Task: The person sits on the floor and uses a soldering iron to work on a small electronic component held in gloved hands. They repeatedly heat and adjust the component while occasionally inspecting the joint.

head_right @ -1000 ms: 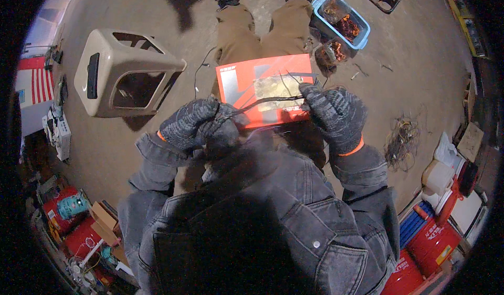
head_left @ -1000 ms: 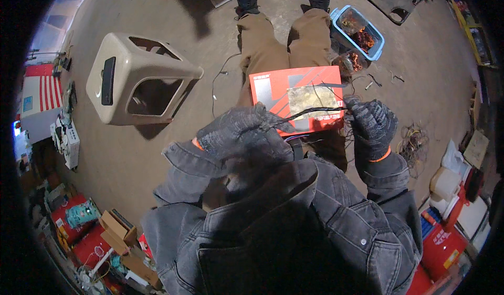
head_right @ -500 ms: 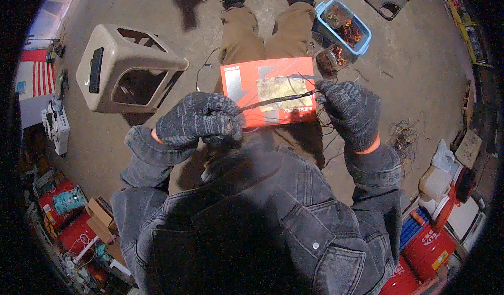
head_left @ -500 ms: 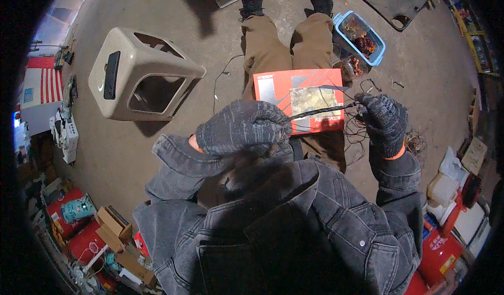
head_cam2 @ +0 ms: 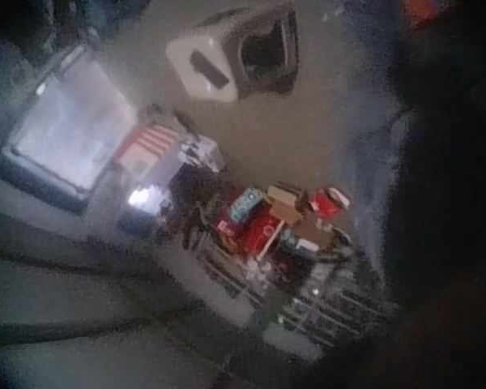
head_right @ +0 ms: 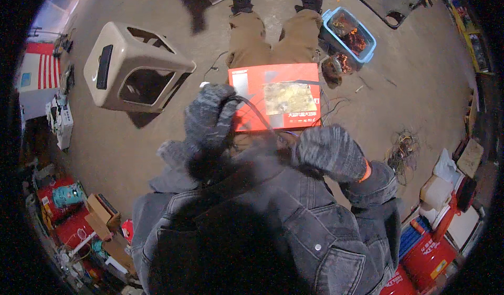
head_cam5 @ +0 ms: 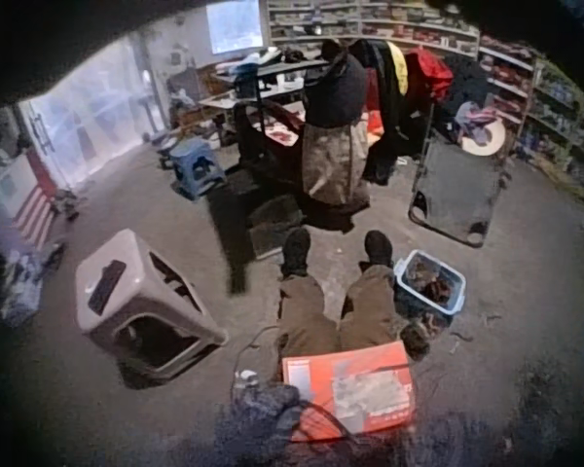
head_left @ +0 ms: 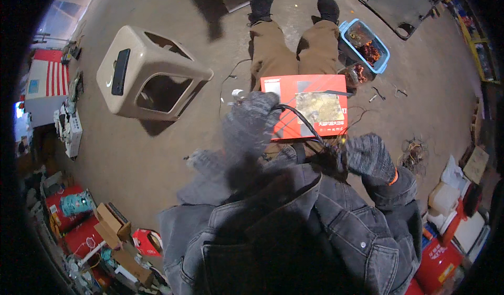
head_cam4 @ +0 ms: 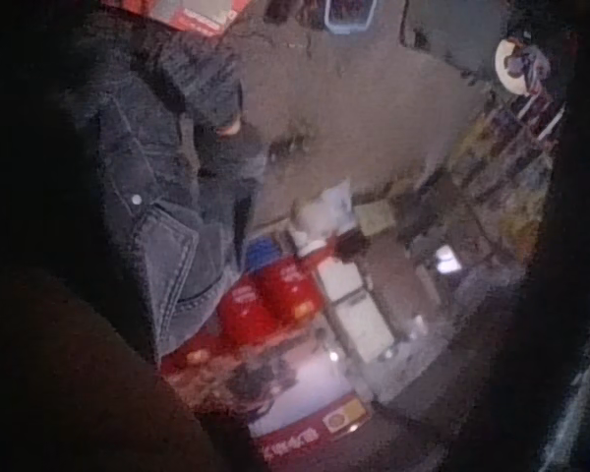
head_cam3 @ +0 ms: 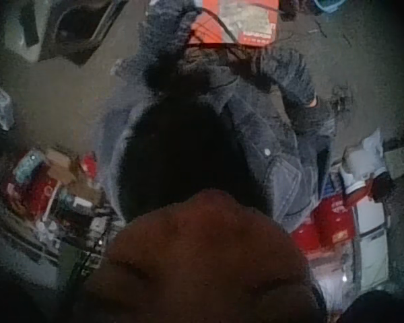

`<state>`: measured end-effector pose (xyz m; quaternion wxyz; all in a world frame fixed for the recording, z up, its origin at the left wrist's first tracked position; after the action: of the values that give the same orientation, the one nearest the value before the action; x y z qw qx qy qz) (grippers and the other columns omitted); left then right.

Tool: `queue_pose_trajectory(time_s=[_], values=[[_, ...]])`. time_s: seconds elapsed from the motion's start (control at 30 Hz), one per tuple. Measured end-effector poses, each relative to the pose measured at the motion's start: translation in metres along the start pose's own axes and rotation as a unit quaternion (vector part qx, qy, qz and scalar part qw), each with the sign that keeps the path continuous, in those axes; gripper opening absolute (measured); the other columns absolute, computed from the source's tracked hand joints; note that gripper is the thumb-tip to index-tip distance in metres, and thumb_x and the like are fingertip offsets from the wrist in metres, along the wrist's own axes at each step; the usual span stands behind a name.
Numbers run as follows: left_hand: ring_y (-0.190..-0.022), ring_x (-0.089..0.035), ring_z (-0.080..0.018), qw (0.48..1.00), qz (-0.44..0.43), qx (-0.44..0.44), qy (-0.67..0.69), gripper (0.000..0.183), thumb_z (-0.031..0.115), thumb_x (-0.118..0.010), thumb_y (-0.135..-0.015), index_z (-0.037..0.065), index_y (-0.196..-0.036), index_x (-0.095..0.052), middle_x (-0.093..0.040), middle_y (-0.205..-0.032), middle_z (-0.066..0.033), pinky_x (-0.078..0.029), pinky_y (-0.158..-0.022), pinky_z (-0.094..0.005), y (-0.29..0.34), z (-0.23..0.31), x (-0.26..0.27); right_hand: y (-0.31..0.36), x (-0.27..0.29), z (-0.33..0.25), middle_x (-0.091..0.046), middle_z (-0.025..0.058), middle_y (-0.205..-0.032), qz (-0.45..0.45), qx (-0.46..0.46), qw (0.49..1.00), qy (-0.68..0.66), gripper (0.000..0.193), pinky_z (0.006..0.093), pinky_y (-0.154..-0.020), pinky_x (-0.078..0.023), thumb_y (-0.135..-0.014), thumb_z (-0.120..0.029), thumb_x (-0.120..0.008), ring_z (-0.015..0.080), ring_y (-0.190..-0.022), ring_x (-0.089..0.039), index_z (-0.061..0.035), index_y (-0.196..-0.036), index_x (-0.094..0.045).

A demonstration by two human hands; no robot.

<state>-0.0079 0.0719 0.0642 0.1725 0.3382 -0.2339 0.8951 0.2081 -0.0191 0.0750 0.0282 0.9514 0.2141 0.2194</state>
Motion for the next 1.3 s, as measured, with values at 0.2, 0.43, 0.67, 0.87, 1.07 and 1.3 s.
queue_pose_trajectory(time_s=[0.2,0.43,0.67,0.87,1.07,1.3], values=[[-0.072,-0.065,-0.0243,0.99,-0.056,0.031,0.124,0.037,0.024,-0.077,-0.077,0.003,-0.104,-0.062,-0.065,-0.087,-0.014,-0.051,-0.066,-0.0357,0.004,-0.037,-0.018,0.02,0.036,0.034,-0.062,0.0073,-0.072,0.256,-0.099,0.925,-0.264,0.022,0.0329,-0.066,-0.048,-0.088,-0.024,-0.063,0.017,-0.073,-0.061,-0.0022,-0.088,-0.064],[-0.085,-0.061,-0.0193,0.851,-0.206,0.23,0.425,0.037,0.03,-0.073,-0.084,0.002,-0.105,-0.064,-0.065,-0.095,-0.009,-0.049,-0.083,-0.0308,0.011,-0.068,-0.019,0.047,0.059,0.042,-0.053,0.0018,-0.072,0.433,-0.115,0.843,-0.298,0.025,0.028,-0.054,-0.038,-0.095,-0.029,-0.057,0.012,-0.064,-0.05,-0.0039,-0.095,-0.058],[-0.104,-0.062,-0.0244,0.74,0.048,0.237,0.628,0.039,0.031,-0.05,-0.098,-0.002,-0.118,-0.059,-0.064,-0.111,-0.0157,-0.045,-0.1,-0.0366,0.008,-0.1,0.014,0.026,0.073,0.057,-0.04,-0.0094,-0.055,0.309,-0.021,0.719,-0.622,0.015,0.0219,-0.04,-0.027,-0.098,-0.027,-0.052,0.0051,-0.045,-0.037,-0.0129,-0.097,-0.057],[-0.096,-0.062,-0.0185,0.962,-0.055,0.125,0.238,0.03,0.015,-0.075,-0.081,0.003,-0.106,-0.065,-0.065,-0.102,-0.0081,-0.05,-0.084,-0.034,0.011,-0.05,-0.024,0.032,0.074,0.066,-0.039,-0.0094,-0.056,0.259,0.014,0.718,-0.646,0.018,0.0206,-0.039,-0.025,-0.101,-0.025,-0.047,0.0033,-0.045,-0.035,-0.0093,-0.104,-0.054],[-0.107,-0.06,-0.0267,0.991,-0.119,-0.041,0.049,0.019,0.01,-0.062,-0.087,0.003,-0.103,-0.067,-0.066,-0.108,-0.0121,-0.047,-0.094,-0.0383,0.011,-0.027,-0.038,0.037,0.075,0.063,-0.04,-0.0084,-0.059,0.288,0.016,0.703,-0.65,0.019,0.0186,-0.041,-0.025,-0.102,-0.024,-0.046,0.0013,-0.048,-0.037,-0.0077,-0.108,-0.055],[-0.094,-0.065,-0.0202,0.879,-0.052,0.241,0.408,0.023,0.006,-0.055,-0.091,0.001,-0.109,-0.068,-0.068,-0.105,-0.0126,-0.051,-0.085,-0.0309,0.018,-0.061,0.028,0.049,0.074,0.069,-0.05,-0.0047,-0.067,0.433,-0.194,0.818,-0.325,0.023,0.0227,-0.05,-0.033,-0.099,-0.028,-0.051,0.0079,-0.055,-0.043,-0.0063,-0.096,-0.061]])
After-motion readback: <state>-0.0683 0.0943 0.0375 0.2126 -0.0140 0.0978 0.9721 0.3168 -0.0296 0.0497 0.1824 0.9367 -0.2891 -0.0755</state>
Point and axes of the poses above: each hand's wrist, its own y-axis away from the middle knuckle, its own x-axis out of the back of the hand, z = x × y, the point moved 6 cm from there along -y, towards the middle knuckle
